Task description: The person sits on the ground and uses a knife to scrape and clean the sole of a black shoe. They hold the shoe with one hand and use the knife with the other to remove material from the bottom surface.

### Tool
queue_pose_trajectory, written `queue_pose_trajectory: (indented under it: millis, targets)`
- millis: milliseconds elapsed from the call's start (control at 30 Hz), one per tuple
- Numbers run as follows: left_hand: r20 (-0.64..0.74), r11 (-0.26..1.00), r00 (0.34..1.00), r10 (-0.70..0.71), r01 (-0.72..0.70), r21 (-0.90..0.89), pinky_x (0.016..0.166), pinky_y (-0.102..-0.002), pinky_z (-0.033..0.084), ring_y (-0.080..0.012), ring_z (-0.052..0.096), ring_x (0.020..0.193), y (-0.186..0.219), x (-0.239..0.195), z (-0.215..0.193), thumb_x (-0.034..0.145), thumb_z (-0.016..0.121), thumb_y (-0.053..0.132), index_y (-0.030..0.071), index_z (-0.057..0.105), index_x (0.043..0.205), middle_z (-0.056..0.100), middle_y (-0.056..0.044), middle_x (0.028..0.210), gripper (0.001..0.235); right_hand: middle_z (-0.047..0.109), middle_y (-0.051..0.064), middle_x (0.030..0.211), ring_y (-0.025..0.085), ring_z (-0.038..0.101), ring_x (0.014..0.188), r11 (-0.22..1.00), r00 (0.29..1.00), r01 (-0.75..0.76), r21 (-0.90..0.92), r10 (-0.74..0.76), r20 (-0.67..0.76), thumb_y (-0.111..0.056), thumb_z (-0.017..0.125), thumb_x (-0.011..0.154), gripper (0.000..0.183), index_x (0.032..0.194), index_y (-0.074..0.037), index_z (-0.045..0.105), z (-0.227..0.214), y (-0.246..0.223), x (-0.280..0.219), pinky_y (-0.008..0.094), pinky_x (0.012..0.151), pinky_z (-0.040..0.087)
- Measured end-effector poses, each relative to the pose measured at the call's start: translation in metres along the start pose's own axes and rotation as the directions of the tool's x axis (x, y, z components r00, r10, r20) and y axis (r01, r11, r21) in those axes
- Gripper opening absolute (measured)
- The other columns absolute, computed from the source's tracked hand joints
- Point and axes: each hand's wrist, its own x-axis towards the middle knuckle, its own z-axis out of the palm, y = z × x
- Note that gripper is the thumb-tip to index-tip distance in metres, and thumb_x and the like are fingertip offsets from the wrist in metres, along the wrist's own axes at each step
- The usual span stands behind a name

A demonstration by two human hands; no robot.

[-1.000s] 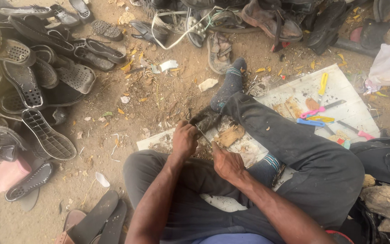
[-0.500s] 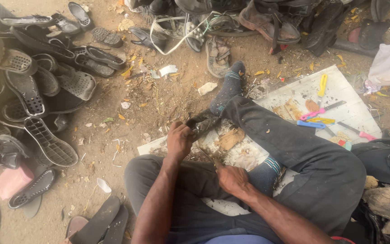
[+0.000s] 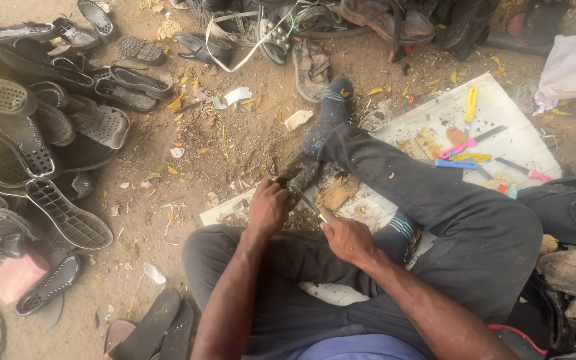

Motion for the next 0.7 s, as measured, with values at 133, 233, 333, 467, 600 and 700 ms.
queue_pose_trajectory:
  millis: [133,233,333,467,600,700]
  targets:
    - [-0.088,0.992,0.988,0.125,-0.124,0.013,0.082,-0.04,0.045,-0.0229,0.054,0.087,0.014,-0.005,0.017,0.091,0.073,0.024,0.007,0.075,0.089,0.062,-0.004,0.083,0.017,0.074,0.017,0.084,0.034,0.074,0.072,0.998,0.999,0.018,0.061,-0.016,-0.027,-0.025,0.056,0.1,0.048,0.144,-0.005,0.053,0.012,0.008,0.013,0.047,0.067,0.058]
    - [-0.233,0.988,0.961,0.152,-0.157,-0.004,0.085,-0.041,0.043,-0.0238,0.055,0.089,0.028,-0.001,0.018,0.09,0.073,0.019,0.007,0.075,0.09,0.062,-0.005,0.083,0.012,0.074,0.016,0.082,0.036,0.072,0.071,1.0,0.999,0.019,-0.009,-0.019,-0.028,-0.026,0.058,0.098,0.048,0.143,-0.009,0.056,0.004,0.008,0.009,0.049,0.068,0.055]
    - [-0.24,0.983,0.959,0.152,-0.172,-0.063,0.088,-0.041,0.044,-0.0243,0.057,0.089,0.029,-0.001,0.015,0.086,0.074,0.015,0.009,0.074,0.088,0.062,-0.004,0.083,0.007,0.074,0.016,0.081,0.036,0.072,0.071,0.999,1.0,0.017,-0.039,-0.017,0.003,-0.027,0.058,0.097,0.049,0.143,-0.01,0.056,-0.008,0.015,-0.009,0.049,0.068,0.055]
    - [-0.141,0.981,0.979,0.148,-0.163,-0.105,0.088,-0.041,0.045,-0.0244,0.059,0.089,0.033,-0.004,0.019,0.082,0.076,0.012,0.009,0.074,0.088,0.063,-0.005,0.081,0.007,0.073,0.018,0.078,0.037,0.073,0.074,0.994,0.982,-0.084,-0.067,0.094,0.161,-0.028,0.054,0.101,0.047,0.146,-0.012,0.053,-0.007,0.023,-0.001,0.049,0.075,0.054]
    - [-0.173,0.957,0.978,0.12,-0.16,-0.243,0.085,-0.043,0.045,-0.0272,0.06,0.091,0.034,0.003,0.014,0.078,0.078,0.011,0.007,0.077,0.087,0.069,-0.007,0.085,0.01,0.074,0.018,0.093,0.037,0.07,0.087,0.984,0.994,0.075,0.162,-0.087,0.071,-0.026,0.059,0.102,0.03,0.123,-0.008,0.069,0.015,0.039,0.048,0.047,0.075,0.054]
    - [-0.042,0.927,0.998,-0.057,0.037,-0.373,0.081,-0.042,0.048,-0.0266,0.061,0.085,0.035,0.006,0.009,0.081,0.079,0.012,0.005,0.08,0.085,0.07,-0.008,0.084,0.009,0.072,0.02,0.084,0.028,0.071,0.079,0.936,0.974,-0.11,0.335,0.035,0.222,-0.024,0.056,0.103,0.031,0.125,-0.008,0.07,0.018,0.044,0.049,0.042,0.077,0.054]
